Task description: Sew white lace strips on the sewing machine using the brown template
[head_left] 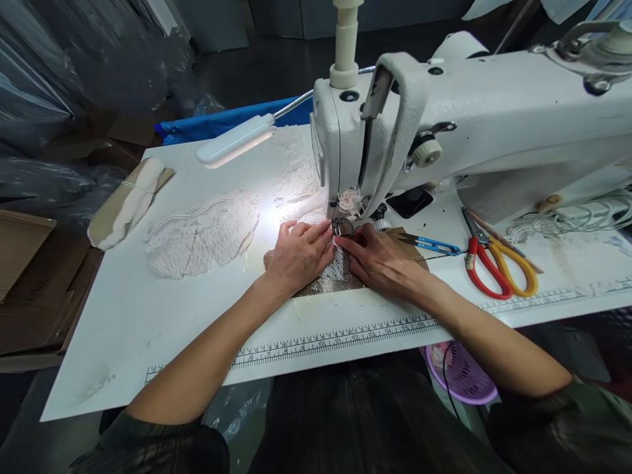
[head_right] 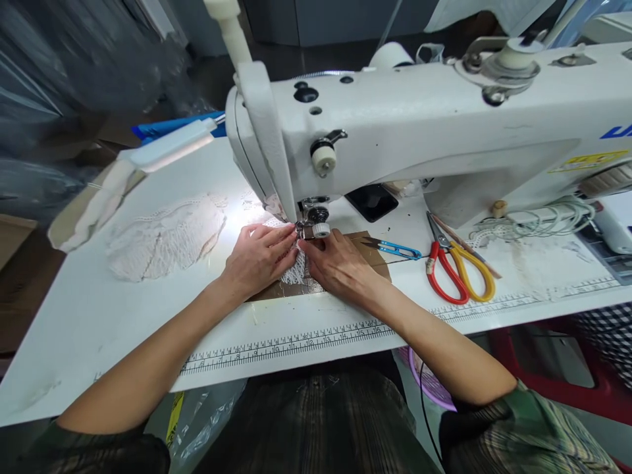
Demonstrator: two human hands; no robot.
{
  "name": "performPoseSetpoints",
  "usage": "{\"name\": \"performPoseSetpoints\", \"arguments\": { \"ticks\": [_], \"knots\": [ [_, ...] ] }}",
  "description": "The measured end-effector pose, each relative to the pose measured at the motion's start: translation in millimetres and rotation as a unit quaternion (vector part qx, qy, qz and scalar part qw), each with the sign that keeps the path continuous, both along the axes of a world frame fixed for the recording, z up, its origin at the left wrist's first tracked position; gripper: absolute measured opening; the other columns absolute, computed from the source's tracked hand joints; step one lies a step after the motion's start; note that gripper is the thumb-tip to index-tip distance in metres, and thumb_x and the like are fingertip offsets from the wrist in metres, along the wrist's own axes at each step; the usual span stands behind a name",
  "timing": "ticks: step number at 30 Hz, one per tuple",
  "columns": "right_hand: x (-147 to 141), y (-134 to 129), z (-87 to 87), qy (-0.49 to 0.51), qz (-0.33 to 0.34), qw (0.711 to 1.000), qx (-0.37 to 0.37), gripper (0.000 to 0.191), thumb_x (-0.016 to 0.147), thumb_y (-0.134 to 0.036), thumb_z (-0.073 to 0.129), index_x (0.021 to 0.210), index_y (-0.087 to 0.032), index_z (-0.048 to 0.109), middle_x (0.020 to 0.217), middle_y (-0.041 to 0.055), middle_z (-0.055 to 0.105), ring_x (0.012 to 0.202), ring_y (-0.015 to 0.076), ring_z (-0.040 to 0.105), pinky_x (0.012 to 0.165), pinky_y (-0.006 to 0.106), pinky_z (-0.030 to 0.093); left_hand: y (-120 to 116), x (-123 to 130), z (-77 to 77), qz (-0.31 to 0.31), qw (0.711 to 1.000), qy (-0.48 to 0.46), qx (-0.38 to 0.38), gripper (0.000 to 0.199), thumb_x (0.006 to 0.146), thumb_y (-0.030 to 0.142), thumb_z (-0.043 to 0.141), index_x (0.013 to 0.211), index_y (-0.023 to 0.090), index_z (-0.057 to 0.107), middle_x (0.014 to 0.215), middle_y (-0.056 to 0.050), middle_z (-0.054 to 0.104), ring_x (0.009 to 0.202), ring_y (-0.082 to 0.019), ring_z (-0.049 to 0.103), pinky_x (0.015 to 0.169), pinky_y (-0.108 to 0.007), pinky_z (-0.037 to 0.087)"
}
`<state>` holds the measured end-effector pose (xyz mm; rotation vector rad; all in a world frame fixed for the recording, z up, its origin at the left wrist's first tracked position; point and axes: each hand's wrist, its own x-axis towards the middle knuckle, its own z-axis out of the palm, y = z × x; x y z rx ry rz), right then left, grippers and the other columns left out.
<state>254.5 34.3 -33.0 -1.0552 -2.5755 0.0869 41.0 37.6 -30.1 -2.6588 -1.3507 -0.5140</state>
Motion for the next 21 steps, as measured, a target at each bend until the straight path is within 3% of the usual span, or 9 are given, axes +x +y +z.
{"name": "performPoseSetpoints", "arguments": {
  "ticks": [6, 10, 16, 18, 21],
  "knots": [
    [9.4, 0.2, -3.4, 0.079, -0.018, 0.995, -0.050, 0.039, 0.101, -0.026, 0.040, 0.137, -0.020, 0.053, 0.108, 0.0143, 0.052, 0.093, 0.0266, 0.056, 0.085, 0.046, 0.054, 0.0, 3.3, -4.1, 0.001, 0.999, -0.037, -0.007, 0.031, 0.101, 0.034, 0.049, 0.120, 0.020, 0.069, 0.129, -0.011, 0.068, 0.104, -0.029, 0.063, 0.089, -0.051, 0.047],
    [18.3, 0.5, -1.2, 0.147, -0.050, 0.985, -0.069, 0.040, 0.096, -0.021, 0.047, 0.136, -0.021, 0.054, 0.116, 0.0134, 0.051, 0.088, 0.0228, 0.058, 0.084, 0.045, 0.057, 3.5, -1.3, -3.9, -0.010, 0.997, -0.079, -0.015, 0.028, 0.100, 0.032, 0.052, 0.118, 0.019, 0.069, 0.126, -0.012, 0.069, 0.102, -0.026, 0.064, 0.089, -0.051, 0.050],
    [32.0, 0.6, 2.7, 0.198, -0.039, 0.975, -0.088, 0.036, 0.092, -0.019, 0.051, 0.127, -0.021, 0.063, 0.112, 0.0133, 0.056, 0.096, 0.0262, 0.061, 0.085, 0.048, 0.058, 11.3, -28.6, 23.2, 0.014, 0.981, -0.192, 0.021, 0.024, 0.099, 0.030, 0.054, 0.110, 0.017, 0.071, 0.115, -0.011, 0.072, 0.102, -0.022, 0.068, 0.088, -0.045, 0.057],
    [39.0, -2.0, 2.3, 0.203, -0.044, 0.974, -0.093, 0.037, 0.092, -0.021, 0.050, 0.126, -0.020, 0.064, 0.114, 0.0134, 0.056, 0.098, 0.0268, 0.062, 0.086, 0.049, 0.057, 6.1, -33.4, 34.4, -0.006, 0.987, -0.163, -0.005, 0.025, 0.099, 0.030, 0.053, 0.109, 0.016, 0.071, 0.112, -0.011, 0.073, 0.099, -0.022, 0.069, 0.085, -0.043, 0.058],
    [47.7, -8.2, 0.7, 0.202, -0.046, 0.974, -0.094, 0.037, 0.091, -0.021, 0.051, 0.125, -0.019, 0.065, 0.114, 0.0139, 0.058, 0.101, 0.0278, 0.063, 0.088, 0.050, 0.057, -6.8, -29.7, 42.1, -0.091, 0.989, -0.081, -0.082, 0.026, 0.100, 0.028, 0.051, 0.108, 0.013, 0.071, 0.107, -0.011, 0.073, 0.094, -0.021, 0.069, 0.082, -0.040, 0.059]
  ]
}}
